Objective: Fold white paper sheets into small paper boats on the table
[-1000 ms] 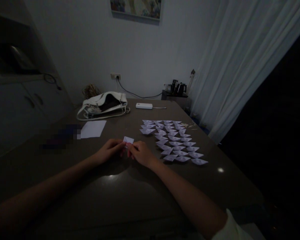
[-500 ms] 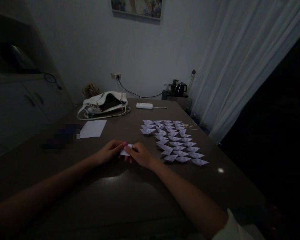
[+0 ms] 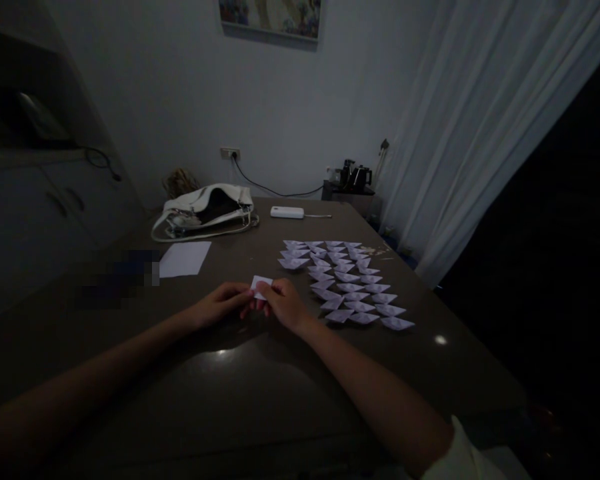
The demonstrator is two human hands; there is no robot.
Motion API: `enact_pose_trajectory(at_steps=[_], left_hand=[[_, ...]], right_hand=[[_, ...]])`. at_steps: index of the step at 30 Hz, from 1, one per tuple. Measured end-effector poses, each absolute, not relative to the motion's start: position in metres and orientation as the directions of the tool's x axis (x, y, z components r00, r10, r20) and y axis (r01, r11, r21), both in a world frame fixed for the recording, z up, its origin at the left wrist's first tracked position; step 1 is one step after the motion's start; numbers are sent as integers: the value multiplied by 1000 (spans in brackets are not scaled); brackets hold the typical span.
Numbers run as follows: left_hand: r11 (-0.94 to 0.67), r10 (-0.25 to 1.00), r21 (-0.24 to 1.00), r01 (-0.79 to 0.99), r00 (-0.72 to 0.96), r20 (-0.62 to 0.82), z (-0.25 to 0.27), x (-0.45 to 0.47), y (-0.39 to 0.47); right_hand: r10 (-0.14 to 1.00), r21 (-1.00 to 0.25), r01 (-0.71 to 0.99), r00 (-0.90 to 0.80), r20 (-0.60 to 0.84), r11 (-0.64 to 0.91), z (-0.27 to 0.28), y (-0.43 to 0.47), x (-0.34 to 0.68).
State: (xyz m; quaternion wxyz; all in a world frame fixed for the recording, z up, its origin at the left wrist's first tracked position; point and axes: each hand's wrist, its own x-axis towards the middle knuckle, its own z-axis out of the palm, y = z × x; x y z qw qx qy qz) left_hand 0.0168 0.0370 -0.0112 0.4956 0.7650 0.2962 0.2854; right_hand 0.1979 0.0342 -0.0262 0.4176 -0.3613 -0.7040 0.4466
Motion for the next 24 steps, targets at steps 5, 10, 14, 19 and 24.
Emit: enact_pose_trajectory(at_steps=[5, 10, 14, 19, 24], left_hand=[[-347, 754, 921, 175, 637, 164, -9, 16, 38], [-361, 809, 905, 226, 559, 183, -7, 14, 39], [-351, 817, 909, 225, 549, 179, -9, 13, 41], [-374, 828, 903, 212, 516, 222, -13, 15, 42], [-404, 876, 898, 174, 358, 324, -15, 15, 45]], right_hand=[[894, -922, 181, -366, 260, 342, -28, 34, 199], [876, -925, 144, -398, 271, 352, -29, 36, 200], [871, -898, 185, -383, 308, 399, -27, 35, 201], [875, -857, 274, -351, 333, 436, -23, 31, 200], [883, -827, 373, -378, 278, 420, -23, 30, 200]])
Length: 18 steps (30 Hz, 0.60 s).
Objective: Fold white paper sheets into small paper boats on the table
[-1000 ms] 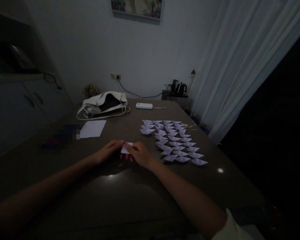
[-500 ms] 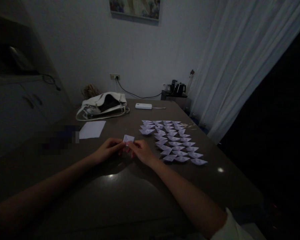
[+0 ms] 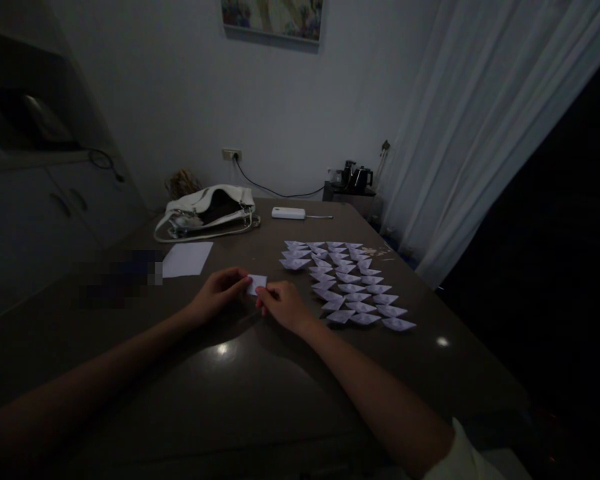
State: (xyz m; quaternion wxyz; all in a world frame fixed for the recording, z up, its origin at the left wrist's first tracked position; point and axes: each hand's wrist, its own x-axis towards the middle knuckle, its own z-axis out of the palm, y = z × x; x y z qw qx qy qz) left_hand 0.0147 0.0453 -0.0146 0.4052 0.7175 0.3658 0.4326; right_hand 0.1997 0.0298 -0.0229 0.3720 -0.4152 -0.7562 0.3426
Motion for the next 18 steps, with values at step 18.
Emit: enact_pose_trajectory(at_steps=[18], left_hand=[[-766, 638, 305, 566, 610, 470, -15, 6, 43]], right_hand=[[710, -425, 587, -429, 558, 689, -12, 30, 210]])
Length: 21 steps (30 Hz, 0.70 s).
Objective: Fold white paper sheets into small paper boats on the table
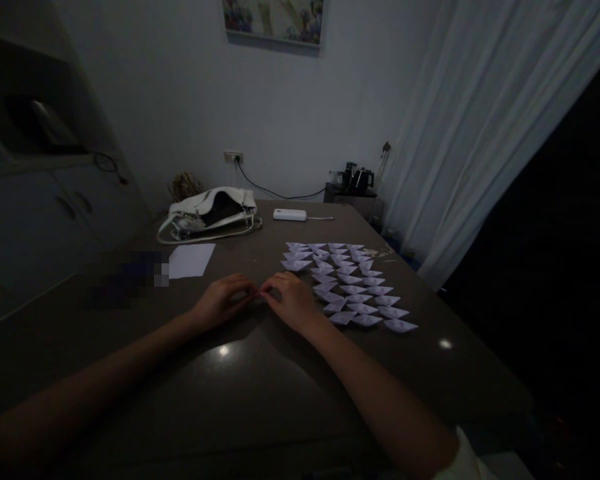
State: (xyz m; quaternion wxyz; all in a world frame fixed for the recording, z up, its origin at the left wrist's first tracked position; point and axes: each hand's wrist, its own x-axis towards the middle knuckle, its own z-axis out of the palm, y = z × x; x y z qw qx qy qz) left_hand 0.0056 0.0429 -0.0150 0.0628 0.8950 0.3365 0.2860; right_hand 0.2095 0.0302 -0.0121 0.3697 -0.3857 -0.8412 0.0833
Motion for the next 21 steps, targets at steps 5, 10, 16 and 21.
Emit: enact_pose_trajectory(at_steps=[5, 10, 16, 21], left_hand=[[-778, 619, 287, 559, 604, 502, -15, 5, 44], [-771, 627, 306, 559, 579, 522, -13, 5, 43], [-768, 629, 319, 555, 563, 537, -12, 5, 41], [-754, 649, 351, 556, 543, 534, -10, 4, 42]], right_hand=[[730, -448, 594, -409, 547, 668, -9, 29, 208], [749, -518, 551, -378, 545, 655, -8, 27, 206], [764, -568, 519, -344, 545, 639, -8, 26, 205], [768, -590, 500, -314, 559, 634, -9, 29, 207]])
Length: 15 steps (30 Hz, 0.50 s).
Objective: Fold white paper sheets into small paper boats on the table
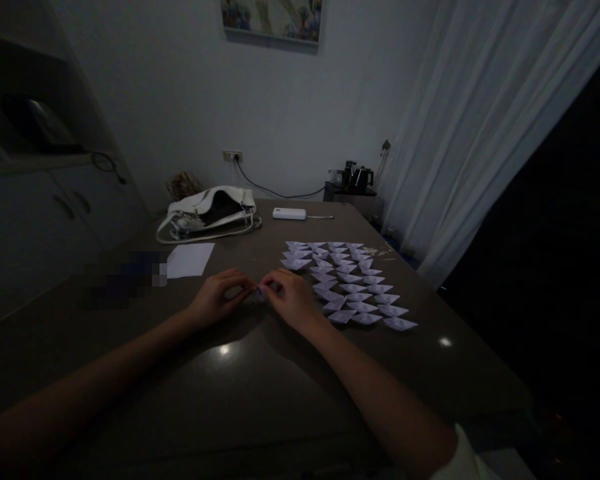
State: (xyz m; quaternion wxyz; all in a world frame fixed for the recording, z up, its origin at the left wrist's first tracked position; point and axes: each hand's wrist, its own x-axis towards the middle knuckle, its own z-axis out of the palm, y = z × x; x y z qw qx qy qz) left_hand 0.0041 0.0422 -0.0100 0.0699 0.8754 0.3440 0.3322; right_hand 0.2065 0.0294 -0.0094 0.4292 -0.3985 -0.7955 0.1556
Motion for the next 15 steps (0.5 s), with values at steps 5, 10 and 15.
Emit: enact_pose_trajectory(at_steps=[5, 10, 15], left_hand=[[-742, 667, 428, 516, 500, 552, -10, 4, 45], [-706, 704, 490, 512, 432, 563, -13, 3, 47], [-674, 735, 541, 502, 390, 554, -13, 3, 48]], right_hand=[[785, -639, 466, -264, 560, 612, -12, 33, 208], [812, -687, 448, -190, 552, 573, -12, 34, 209], [826, -733, 401, -134, 547, 550, -12, 36, 210]])
